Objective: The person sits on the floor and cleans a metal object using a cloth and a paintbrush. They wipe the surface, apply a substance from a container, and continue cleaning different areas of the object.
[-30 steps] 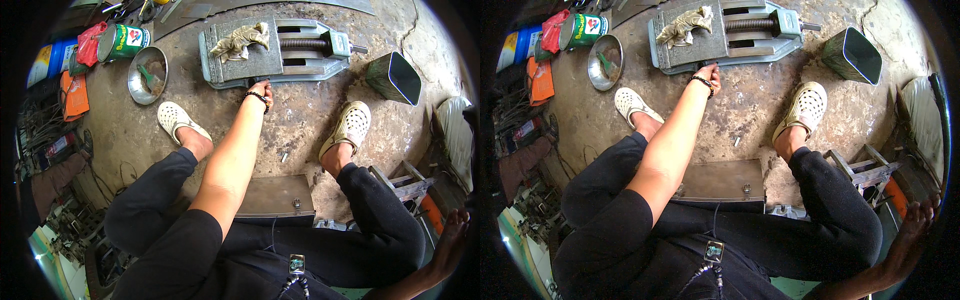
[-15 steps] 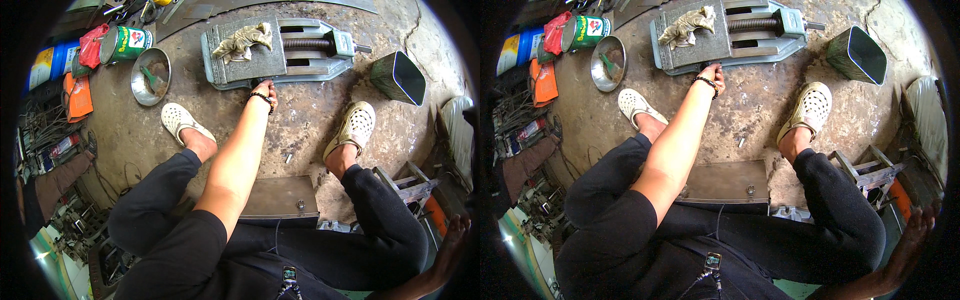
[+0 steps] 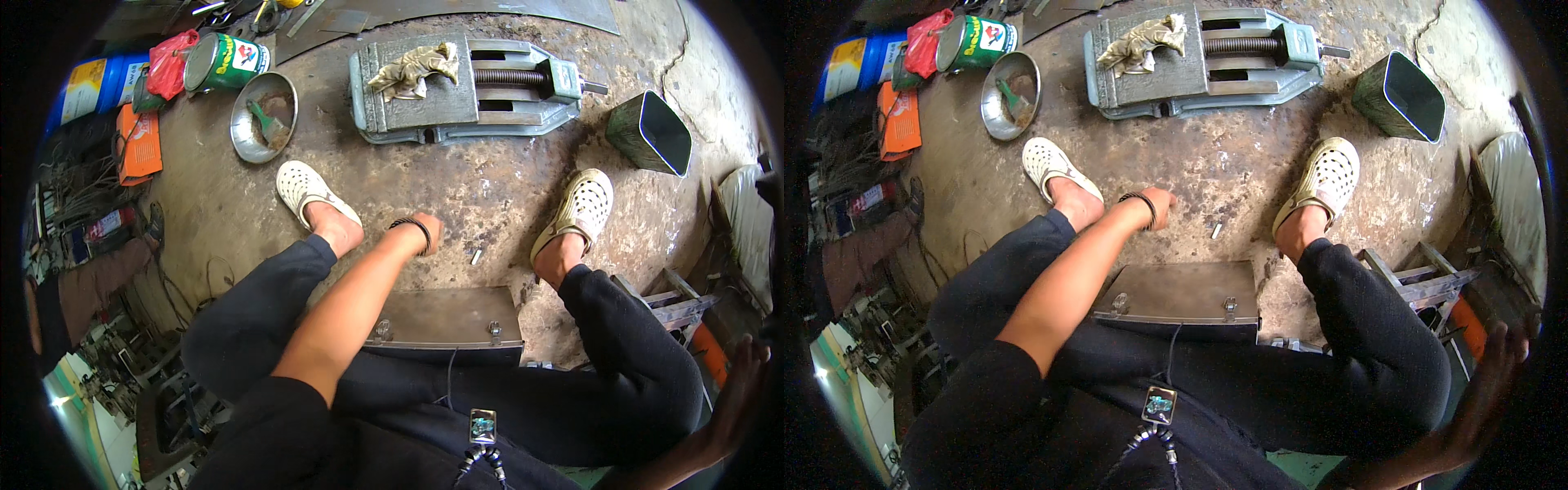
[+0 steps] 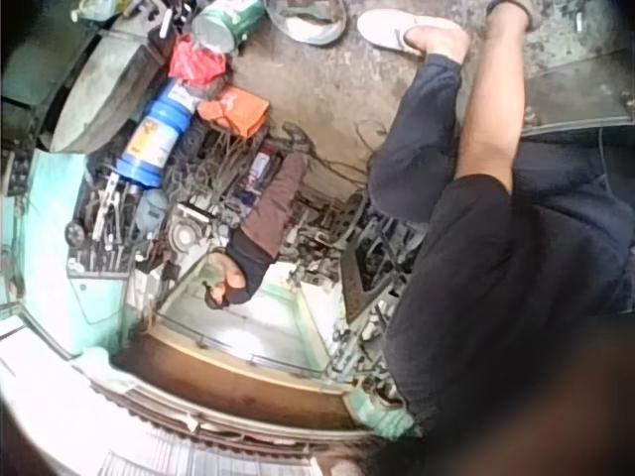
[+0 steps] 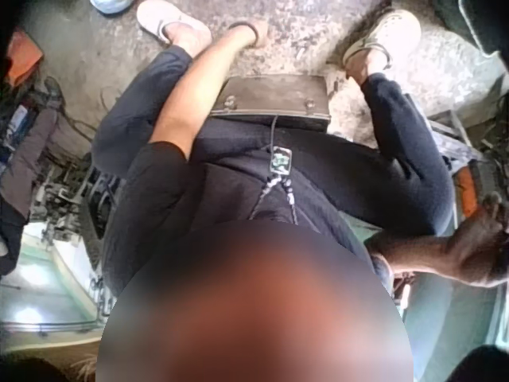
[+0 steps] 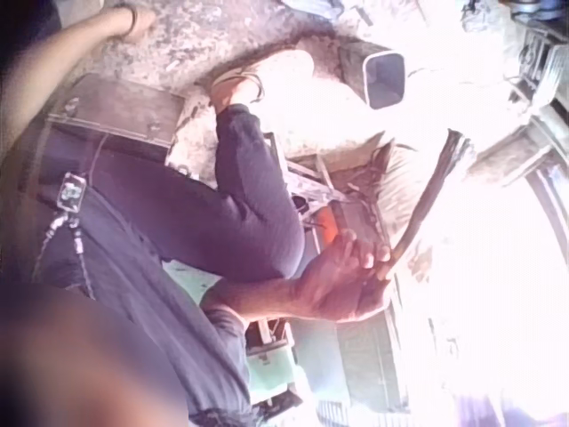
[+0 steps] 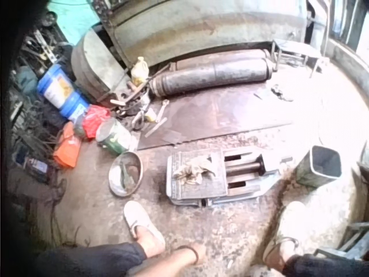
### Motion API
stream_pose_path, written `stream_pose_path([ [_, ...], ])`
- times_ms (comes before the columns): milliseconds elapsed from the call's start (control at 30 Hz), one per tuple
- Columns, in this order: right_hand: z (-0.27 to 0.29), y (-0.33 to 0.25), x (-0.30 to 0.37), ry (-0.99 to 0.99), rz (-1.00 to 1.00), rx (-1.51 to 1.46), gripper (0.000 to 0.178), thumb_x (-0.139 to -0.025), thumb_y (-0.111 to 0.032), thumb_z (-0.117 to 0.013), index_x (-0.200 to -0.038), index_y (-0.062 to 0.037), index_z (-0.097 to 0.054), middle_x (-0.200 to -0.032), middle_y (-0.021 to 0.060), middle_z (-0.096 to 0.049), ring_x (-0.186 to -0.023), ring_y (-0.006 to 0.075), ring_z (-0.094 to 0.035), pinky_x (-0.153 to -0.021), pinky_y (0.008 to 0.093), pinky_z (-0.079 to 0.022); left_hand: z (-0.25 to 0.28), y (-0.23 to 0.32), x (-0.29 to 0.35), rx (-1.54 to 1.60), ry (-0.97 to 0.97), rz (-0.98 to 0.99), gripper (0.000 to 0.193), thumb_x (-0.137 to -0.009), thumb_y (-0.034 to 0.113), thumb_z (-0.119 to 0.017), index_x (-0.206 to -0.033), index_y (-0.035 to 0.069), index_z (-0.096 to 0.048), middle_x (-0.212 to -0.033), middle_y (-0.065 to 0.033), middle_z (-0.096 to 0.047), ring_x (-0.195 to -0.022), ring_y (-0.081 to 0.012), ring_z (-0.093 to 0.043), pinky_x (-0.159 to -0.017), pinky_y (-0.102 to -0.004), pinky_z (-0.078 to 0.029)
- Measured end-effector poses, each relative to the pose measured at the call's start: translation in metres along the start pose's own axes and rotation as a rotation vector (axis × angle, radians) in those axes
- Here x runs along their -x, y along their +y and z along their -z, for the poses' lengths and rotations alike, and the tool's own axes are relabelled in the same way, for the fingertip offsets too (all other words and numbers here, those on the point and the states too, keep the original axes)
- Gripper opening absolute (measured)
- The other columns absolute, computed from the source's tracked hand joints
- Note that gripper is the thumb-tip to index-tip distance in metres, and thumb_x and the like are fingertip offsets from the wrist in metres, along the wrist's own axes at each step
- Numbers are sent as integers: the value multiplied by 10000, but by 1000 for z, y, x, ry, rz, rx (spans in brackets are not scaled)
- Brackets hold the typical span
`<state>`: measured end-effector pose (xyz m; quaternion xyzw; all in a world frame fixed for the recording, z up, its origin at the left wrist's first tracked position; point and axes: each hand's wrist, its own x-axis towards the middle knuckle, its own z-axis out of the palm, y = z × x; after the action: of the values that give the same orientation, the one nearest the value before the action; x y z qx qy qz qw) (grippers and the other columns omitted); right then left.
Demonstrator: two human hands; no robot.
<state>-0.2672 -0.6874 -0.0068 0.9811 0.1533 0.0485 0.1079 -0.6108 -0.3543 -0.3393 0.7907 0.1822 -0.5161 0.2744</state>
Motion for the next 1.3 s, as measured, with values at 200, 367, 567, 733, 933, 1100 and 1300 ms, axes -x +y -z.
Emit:
stream_pose_path([
  [200, 2, -9, -9, 6, 172, -392, 527, -965, -324, -453, -1390, -15, -415, -1368, 179, -490, -1234, 273, -486, -1013, 403, -396, 17, -4, 117, 83, 520, 29, 364, -868, 265, -610, -1166, 56, -618, -1130, -196, -628, -1050, -356, -615, -909, -460, -501],
  [367, 17, -39, -7, -96, 292, -794, 421, -977, -183, -451, -1330, 47, -469, -1296, 161, -560, -1153, 229, -546, -944, 341, -454, 44, -45, 261, -13, 624, -4, 247, -842, 257, -641, -893, 19, -680, -877, -202, -662, -915, -371, -629, -802, -459, -498],
  [567, 17, -82, 36, -647, 109, -1949, 467, -964, -267, -491, -1323, 31, -481, -1111, 135, -618, -896, 188, -593, -813, 293, -462, 21, -76, 365, 500, 1037, -41, 300, -855, 183, -662, -1070, -26, -638, -961, -166, -676, -865, -290, -645, -792, -359, -503],
  [733, 8, -88, 52, -812, 252, -1994, 486, -962, -262, -498, -1353, 26, -459, -1049, 117, -601, -833, 164, -561, -777, 273, -450, 3, -70, 350, 185, 801, -86, 454, -851, 267, -679, -1195, -17, -599, -1069, -207, -665, -941, -313, -657, -844, -383, -519],
  [933, -10, -89, 38, -895, 279, -1889, 529, -952, -235, -511, -1393, 40, -414, -1129, 151, -587, -956, 187, -556, -848, 281, -449, -10, -76, 378, 290, 1012, -87, 502, -845, 263, -701, -1247, -9, -572, -1122, -194, -655, -941, -286, -653, -854, -367, -511],
  [1100, -23, -84, 35, -860, 240, -1893, 525, -946, -232, -519, -1374, 55, -419, -1231, 192, -555, -1049, 199, -565, -879, 274, -482, -21, -88, 412, 386, 1117, -41, 488, -848, 226, -698, -1275, 30, -567, -1089, -162, -656, -966, -247, -628, -870, -355, -493],
  [1300, -29, -79, 30, -790, 169, -1846, 436, -979, -229, -506, -1330, 24, -460, -1103, 132, -578, -891, 168, -580, -764, 243, -511, -25, -89, 430, 366, 1245, -135, 496, -818, 230, -714, -1243, 12, -581, -1060, -183, -655, -938, -280, -626, -850, -364, -487],
])
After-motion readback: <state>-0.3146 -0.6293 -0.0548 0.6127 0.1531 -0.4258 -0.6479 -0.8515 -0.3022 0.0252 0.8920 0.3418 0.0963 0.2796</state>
